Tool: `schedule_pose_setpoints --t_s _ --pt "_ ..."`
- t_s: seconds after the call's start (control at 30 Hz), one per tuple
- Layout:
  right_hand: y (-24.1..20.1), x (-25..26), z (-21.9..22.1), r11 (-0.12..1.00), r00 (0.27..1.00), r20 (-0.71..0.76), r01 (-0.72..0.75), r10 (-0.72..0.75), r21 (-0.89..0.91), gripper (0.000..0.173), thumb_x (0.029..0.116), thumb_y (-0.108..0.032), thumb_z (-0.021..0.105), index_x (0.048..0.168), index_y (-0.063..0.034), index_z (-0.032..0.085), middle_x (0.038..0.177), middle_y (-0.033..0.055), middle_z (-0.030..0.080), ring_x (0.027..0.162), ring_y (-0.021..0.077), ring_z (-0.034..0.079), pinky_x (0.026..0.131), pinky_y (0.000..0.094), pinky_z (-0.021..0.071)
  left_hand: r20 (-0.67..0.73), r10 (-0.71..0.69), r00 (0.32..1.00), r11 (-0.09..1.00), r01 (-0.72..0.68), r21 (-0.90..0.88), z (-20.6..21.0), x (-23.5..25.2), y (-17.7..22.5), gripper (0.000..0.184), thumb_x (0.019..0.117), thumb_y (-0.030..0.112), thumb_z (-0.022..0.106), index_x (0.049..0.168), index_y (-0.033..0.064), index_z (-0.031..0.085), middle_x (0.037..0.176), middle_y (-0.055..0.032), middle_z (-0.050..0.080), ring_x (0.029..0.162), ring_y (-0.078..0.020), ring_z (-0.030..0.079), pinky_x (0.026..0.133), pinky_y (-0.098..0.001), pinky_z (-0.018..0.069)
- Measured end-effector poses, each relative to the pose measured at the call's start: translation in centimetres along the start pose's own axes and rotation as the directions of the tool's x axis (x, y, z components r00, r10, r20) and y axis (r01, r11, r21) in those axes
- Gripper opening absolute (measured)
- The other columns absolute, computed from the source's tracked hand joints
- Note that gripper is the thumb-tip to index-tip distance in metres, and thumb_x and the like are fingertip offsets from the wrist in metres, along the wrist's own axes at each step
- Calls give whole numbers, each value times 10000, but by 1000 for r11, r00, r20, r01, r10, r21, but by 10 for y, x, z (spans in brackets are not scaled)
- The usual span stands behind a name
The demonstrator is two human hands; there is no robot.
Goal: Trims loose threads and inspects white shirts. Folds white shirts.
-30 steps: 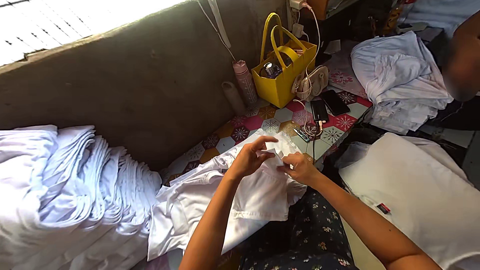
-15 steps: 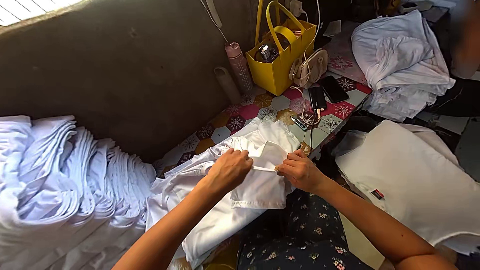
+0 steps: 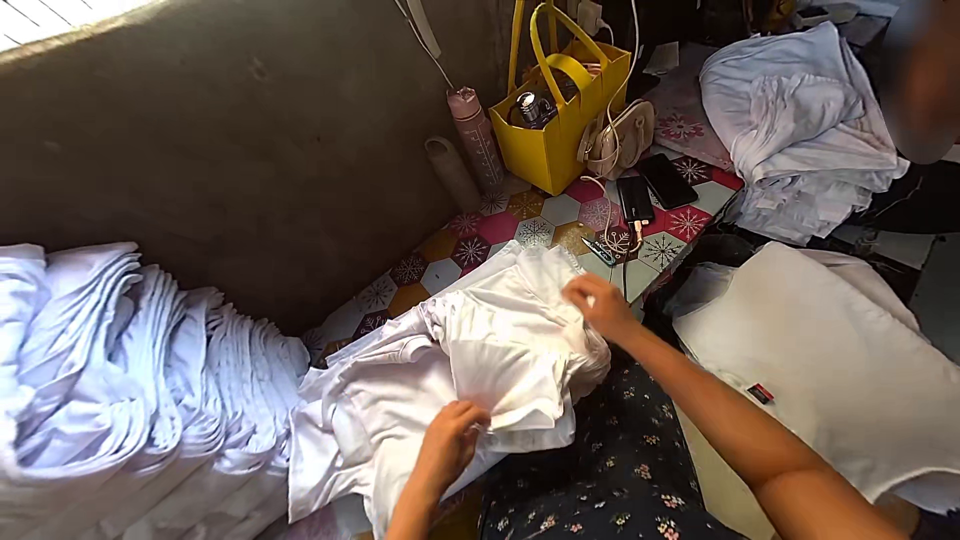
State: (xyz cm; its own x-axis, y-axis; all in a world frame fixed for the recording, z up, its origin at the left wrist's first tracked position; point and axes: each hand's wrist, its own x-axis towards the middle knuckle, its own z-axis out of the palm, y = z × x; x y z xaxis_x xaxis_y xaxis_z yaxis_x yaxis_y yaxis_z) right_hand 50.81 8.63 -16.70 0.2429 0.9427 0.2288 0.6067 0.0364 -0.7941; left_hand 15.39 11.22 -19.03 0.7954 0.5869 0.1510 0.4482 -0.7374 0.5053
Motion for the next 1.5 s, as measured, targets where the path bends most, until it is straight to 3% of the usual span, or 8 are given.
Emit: schedule_pose_setpoints --t_s 0.13,0.33,0.53,0.7,0.97,1.1,1.27,1.5 --pt "52 88 18 890 891 -11 -453 453 -50 556 1060 -298 578 1443 93 482 1450 343 483 1364 482 474 1137 589 384 -102 -115 988 959 137 249 37 2 23 332 736 -143 646 1001 25 753 927 -210 712 853 -430 703 725 -580 558" --pt "71 110 39 857 857 -78 -498 510 130 372 960 -195 714 1213 70 649 1189 329 648 1151 491 611 986 667 461 -59 -67 996 956 81 281 42 -3 26 777 802 -143 631 1370 386 661 942 -215 674 802 -431 663 701 -566 537" --pt "-8 68 15 992 932 -358 -13 57 124 200 940 -76 721 1063 79 698 991 223 717 913 317 704 867 488 565 -26 -149 988 979 144 -143 12 8 35 379 900 8 626 1265 64 713 1122 -190 705 965 -329 710 837 -499 594" --pt "-72 -2 60 867 826 -271 492 -495 -82 96 840 -30 736 912 29 758 880 159 736 801 250 732 738 371 619 -103 -485 868 591 239 -771 -21 79 71 595 1011 194 535 1501 -61 315 1067 -101 713 844 -152 736 760 -337 630" --pt "-48 -41 59 717 757 73 641 -649 -274 155 940 -138 641 853 -49 732 798 111 722 749 281 700 679 432 531 -59 -441 895 778 349 -522 -27 92 62 250 879 24 623 1120 23 688 901 -25 718 708 -30 629 679 -233 529" --pt "-27 -48 12 726 855 178 509 -487 -461 129 890 -80 689 773 -25 698 849 163 703 904 377 697 916 620 486 -319 -353 880 920 263 -291 -39 82 65 213 856 2 619 1034 27 733 780 -44 690 608 -45 563 586 -249 480" --pt "-43 -76 9 721 754 112 654 -648 -231 285 1009 -276 613 804 -105 715 950 75 739 925 237 696 929 444 520 -525 -86 847 996 78 -37 -29 50 41 204 888 19 585 876 60 784 1047 -156 729 996 -275 687 868 -417 561" --pt "47 57 24 925 969 -18 -242 248 -291 483 1024 -314 634 1302 82 625 1374 310 557 1314 484 501 1088 619 412 -411 -90 907 990 127 63 54 9 22 370 814 -36 559 972 165 826 829 -124 679 885 -366 636 810 -503 512"
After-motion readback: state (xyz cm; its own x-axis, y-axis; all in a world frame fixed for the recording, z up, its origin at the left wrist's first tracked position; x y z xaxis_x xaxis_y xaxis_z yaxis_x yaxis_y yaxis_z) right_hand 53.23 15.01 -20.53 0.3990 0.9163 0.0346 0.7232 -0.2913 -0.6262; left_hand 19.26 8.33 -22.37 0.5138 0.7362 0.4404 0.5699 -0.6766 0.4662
